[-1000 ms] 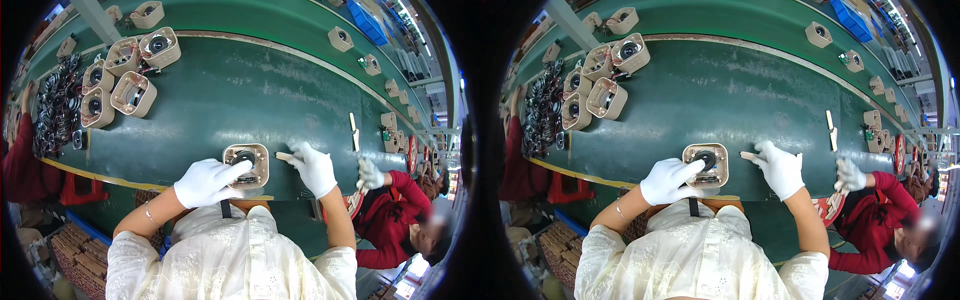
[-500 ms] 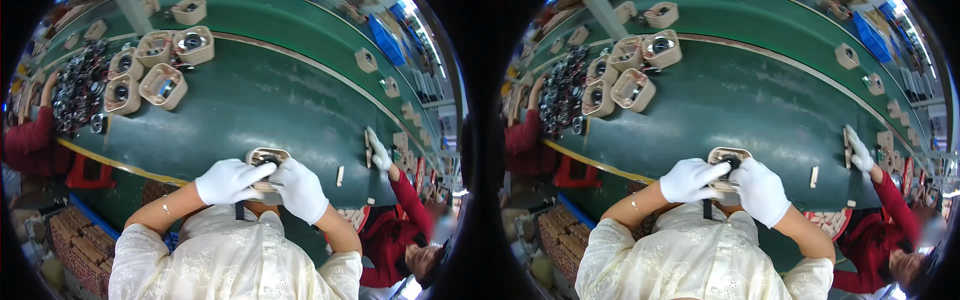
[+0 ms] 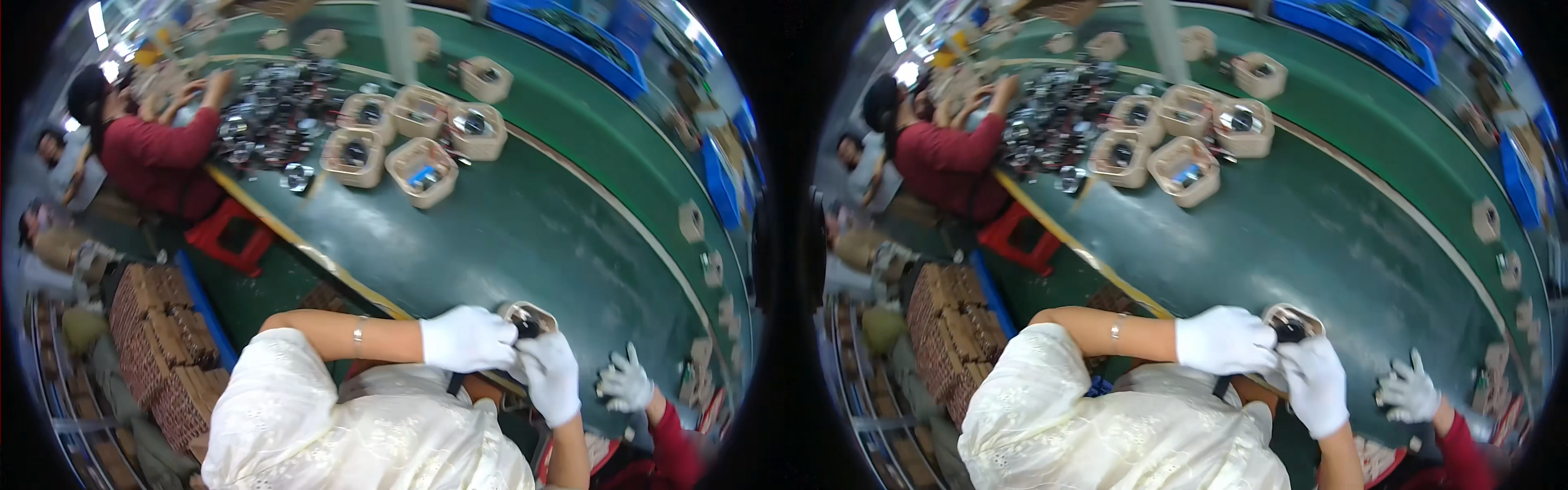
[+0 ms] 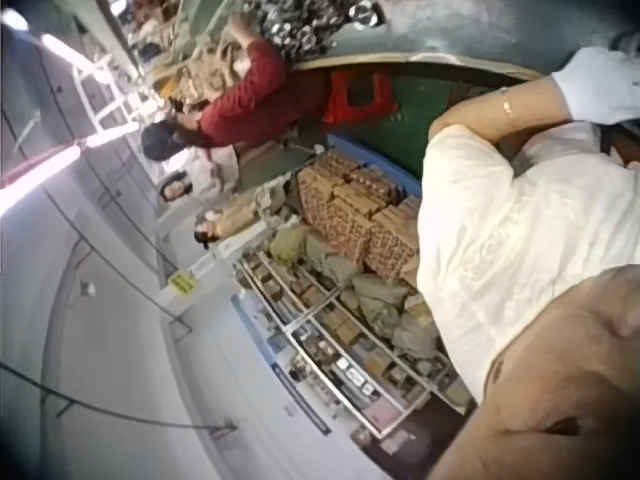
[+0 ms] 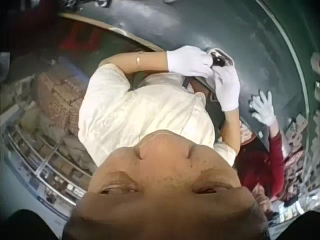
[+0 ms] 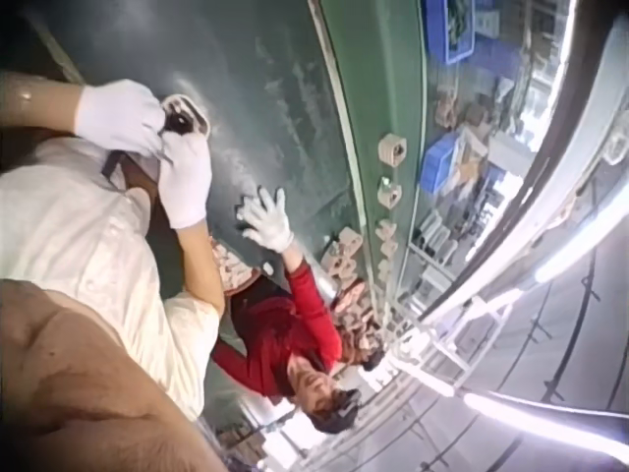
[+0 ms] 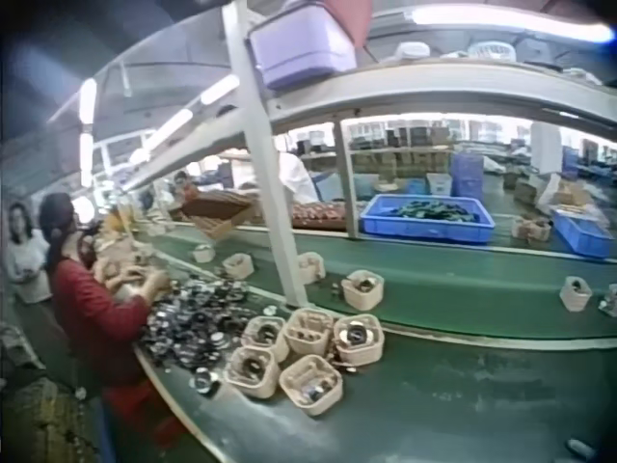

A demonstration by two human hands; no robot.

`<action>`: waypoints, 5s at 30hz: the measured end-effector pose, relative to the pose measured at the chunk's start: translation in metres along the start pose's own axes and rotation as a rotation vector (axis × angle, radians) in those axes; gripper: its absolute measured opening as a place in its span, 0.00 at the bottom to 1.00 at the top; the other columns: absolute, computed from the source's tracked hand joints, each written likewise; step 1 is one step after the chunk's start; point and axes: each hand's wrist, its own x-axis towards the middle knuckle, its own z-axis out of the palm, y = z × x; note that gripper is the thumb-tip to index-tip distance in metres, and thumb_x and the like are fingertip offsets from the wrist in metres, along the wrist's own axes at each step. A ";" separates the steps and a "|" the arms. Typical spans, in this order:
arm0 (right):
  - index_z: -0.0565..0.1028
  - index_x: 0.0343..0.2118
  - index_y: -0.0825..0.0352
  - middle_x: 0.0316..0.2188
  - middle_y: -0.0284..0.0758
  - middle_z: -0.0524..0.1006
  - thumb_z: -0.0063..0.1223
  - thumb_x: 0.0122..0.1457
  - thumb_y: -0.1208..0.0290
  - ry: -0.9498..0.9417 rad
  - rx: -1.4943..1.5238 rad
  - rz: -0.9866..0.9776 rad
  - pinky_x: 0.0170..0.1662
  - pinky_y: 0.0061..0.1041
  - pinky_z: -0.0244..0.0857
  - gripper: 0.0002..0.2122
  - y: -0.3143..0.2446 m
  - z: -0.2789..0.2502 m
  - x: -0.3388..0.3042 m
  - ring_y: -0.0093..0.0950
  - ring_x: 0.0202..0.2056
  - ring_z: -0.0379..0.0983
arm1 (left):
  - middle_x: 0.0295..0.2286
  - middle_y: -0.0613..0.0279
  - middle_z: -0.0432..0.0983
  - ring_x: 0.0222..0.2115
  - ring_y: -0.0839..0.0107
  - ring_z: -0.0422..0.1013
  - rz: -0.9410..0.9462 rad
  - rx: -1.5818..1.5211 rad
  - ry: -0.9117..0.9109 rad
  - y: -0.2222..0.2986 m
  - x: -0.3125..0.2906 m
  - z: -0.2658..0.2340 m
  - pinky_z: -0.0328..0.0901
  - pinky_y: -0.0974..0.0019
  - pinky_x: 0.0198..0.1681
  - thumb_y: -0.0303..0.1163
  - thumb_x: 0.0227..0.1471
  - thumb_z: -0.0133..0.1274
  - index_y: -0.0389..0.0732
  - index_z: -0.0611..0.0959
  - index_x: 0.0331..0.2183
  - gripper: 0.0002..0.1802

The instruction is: Manually assemble electronic circuit components into plastic housings and secure them with mounting brackets at a production line.

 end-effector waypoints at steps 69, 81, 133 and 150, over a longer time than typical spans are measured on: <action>0.80 0.46 0.66 0.25 0.37 0.79 0.54 0.58 0.82 0.616 0.274 0.190 0.32 0.25 0.70 0.13 0.045 0.009 -0.010 0.30 0.26 0.77 | 0.28 0.64 0.69 0.14 0.79 0.54 -0.762 -2.009 0.184 0.019 0.034 0.007 0.52 0.73 0.15 0.46 0.70 0.37 0.37 0.69 0.58 0.26; 0.78 0.42 0.62 0.22 0.27 0.70 0.56 0.47 0.71 -0.065 -0.446 -0.237 0.24 0.24 0.67 0.16 -0.004 -0.032 -0.053 0.26 0.22 0.71 | 0.34 0.53 0.75 0.16 0.72 0.70 -0.920 -1.617 0.183 0.021 0.006 0.003 0.67 0.68 0.18 0.19 0.55 0.48 0.31 0.73 0.45 0.14; 0.80 0.30 0.68 0.26 0.35 0.75 0.61 0.47 0.81 0.335 0.163 0.113 0.33 0.26 0.63 0.07 0.014 -0.014 -0.058 0.29 0.28 0.71 | 0.37 0.59 0.70 0.38 0.61 0.72 0.140 -0.131 0.033 0.018 0.012 0.026 0.72 0.60 0.34 0.27 0.50 0.51 0.42 0.79 0.45 0.18; 0.76 0.34 0.74 0.21 0.33 0.73 0.49 0.67 0.61 0.664 0.806 0.093 0.23 0.22 0.55 0.17 0.010 0.036 -0.037 0.18 0.18 0.59 | 0.33 0.60 0.69 0.34 0.60 0.72 -0.102 -0.050 -0.014 0.035 0.017 0.028 0.71 0.62 0.33 0.28 0.50 0.52 0.41 0.78 0.46 0.19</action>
